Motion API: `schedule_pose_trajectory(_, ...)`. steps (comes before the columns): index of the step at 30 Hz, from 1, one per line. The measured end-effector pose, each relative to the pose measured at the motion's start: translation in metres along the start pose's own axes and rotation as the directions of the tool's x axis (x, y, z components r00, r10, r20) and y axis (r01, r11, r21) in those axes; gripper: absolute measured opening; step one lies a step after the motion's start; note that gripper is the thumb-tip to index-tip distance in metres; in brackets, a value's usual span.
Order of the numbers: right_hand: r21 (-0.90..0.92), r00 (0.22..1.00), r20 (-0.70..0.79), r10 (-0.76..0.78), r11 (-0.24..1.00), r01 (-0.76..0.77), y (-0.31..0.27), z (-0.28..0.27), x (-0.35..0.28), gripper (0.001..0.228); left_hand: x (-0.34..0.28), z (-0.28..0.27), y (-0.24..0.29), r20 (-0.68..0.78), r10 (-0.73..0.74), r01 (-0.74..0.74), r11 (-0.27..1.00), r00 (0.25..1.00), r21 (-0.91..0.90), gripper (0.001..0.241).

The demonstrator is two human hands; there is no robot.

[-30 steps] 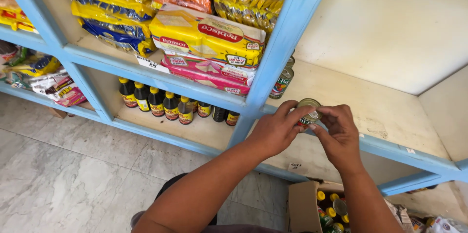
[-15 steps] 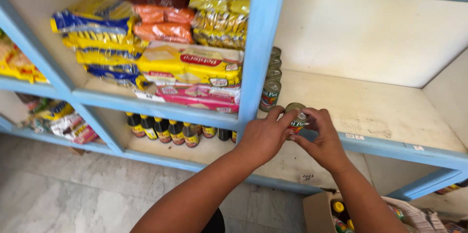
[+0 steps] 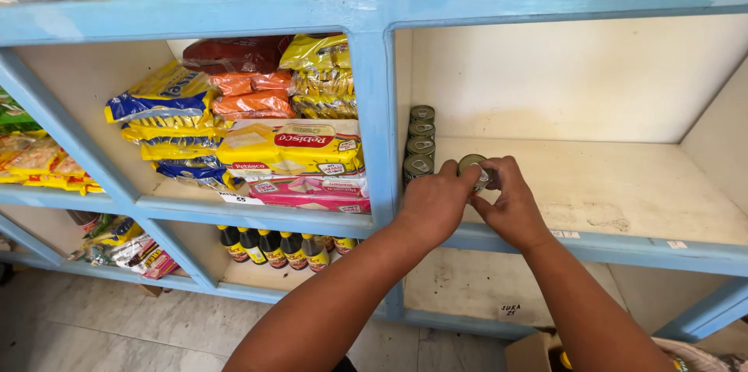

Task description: Stocking canned sardines on a grocery store shelf from a cardboard box on the floor.

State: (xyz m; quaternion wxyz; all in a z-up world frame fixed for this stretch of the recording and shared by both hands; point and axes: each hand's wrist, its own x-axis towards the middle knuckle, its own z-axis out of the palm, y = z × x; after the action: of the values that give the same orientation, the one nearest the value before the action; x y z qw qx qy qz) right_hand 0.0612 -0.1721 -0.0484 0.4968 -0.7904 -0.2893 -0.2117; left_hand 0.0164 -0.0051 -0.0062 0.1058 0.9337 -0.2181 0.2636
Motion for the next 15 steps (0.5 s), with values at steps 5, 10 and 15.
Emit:
schedule_pose_trajectory(5, -0.002, 1.000, 0.014, 0.014, 1.000, -0.014, 0.022, 0.007, 0.003, 0.060, 0.007, 0.009, 0.006, 0.092, -0.070, 0.060, 0.992, 0.993, 0.108, 0.036)
schedule_pose_trajectory(10, -0.042, 0.995, 0.080, 0.064, 0.997, -0.061, 0.024, 0.011, 0.004, 0.058, -0.009, 0.018, 0.003, 0.076, -0.116, 0.108, 0.989, 0.990, 0.102, 0.042)
schedule_pose_trajectory(15, -0.052, 0.994, 0.104, 0.016, 0.999, -0.010, 0.036, 0.016, 0.007, 0.062, -0.038, 0.025, 0.014, -0.276, 0.024, -0.022, 1.000, 0.961, 0.012, 0.052)
